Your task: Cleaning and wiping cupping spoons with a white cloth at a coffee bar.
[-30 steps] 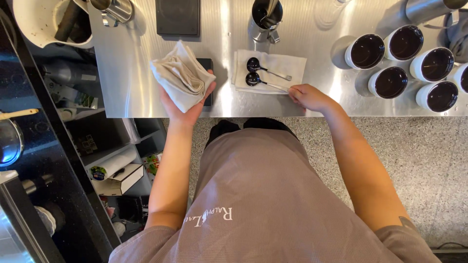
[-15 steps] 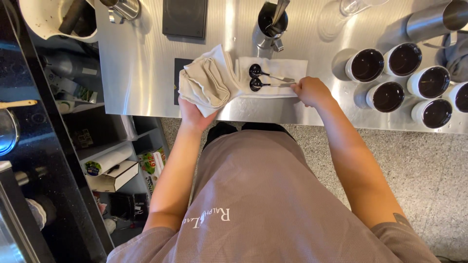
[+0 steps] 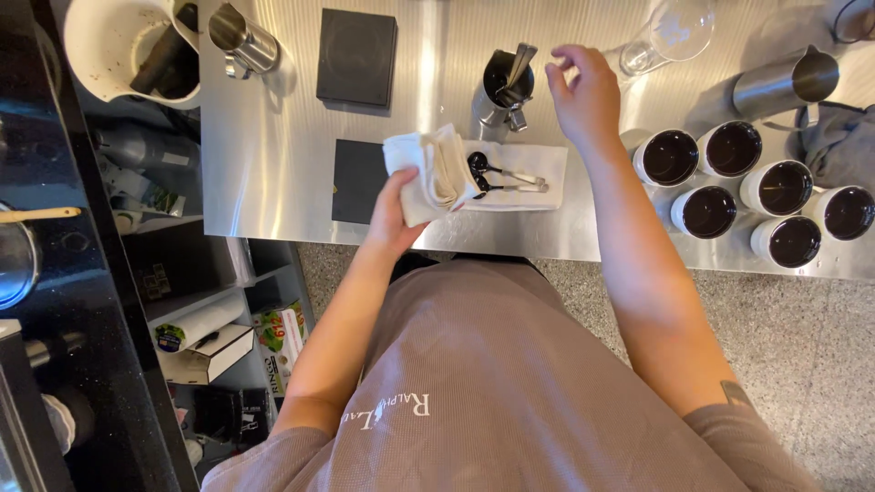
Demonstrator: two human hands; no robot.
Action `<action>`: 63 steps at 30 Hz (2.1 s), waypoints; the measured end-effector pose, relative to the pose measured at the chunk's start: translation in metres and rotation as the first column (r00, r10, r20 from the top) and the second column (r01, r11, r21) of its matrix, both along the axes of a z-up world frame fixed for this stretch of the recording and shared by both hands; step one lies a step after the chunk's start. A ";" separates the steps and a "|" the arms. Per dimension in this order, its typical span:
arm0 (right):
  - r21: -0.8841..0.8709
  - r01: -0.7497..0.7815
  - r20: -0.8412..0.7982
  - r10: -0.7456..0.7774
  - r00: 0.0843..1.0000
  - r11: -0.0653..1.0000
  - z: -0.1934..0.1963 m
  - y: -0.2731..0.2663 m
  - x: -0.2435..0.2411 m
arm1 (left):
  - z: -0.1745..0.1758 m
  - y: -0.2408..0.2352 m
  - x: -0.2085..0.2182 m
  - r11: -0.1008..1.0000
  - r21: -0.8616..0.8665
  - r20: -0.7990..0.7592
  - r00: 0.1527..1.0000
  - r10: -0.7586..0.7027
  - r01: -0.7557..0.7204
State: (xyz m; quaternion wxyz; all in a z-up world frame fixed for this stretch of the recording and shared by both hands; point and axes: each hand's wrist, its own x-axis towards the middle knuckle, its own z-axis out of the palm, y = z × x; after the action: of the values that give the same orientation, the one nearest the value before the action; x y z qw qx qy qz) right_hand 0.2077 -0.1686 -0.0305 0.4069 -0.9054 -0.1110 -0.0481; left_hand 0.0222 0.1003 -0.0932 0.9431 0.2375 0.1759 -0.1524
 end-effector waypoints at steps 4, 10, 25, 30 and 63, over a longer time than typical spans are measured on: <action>-0.162 -0.017 0.148 0.042 0.988 0.987 -0.021 0.012 0.030 | -0.022 -0.011 0.021 0.994 0.099 -0.135 0.989 0.058 -0.045; -0.450 -0.006 -0.046 -0.016 0.999 0.893 -0.032 0.028 0.044 | -0.037 -0.021 0.059 0.989 0.068 -0.160 0.977 0.139 -0.129; -0.469 -0.391 0.103 0.488 0.867 0.792 0.017 -0.003 0.015 | -0.056 0.007 0.084 0.985 -0.138 -0.081 0.993 0.091 -0.102; -0.402 -0.388 0.323 0.525 0.788 0.829 0.035 -0.011 -0.004 | -0.015 0.011 0.075 0.991 -0.087 -0.091 0.991 0.098 -0.106; 0.532 -0.163 0.300 -0.005 0.954 0.831 0.059 0.014 -0.072 | -0.008 -0.011 0.053 0.953 -0.250 -0.068 0.985 0.157 -0.169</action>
State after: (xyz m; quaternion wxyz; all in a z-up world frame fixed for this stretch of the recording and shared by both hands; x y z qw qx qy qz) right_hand 0.1360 -0.1549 0.0290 0.6309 -0.7275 -0.1885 -0.1926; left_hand 0.0748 0.0889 -0.1009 0.9707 0.0952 0.1964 -0.1010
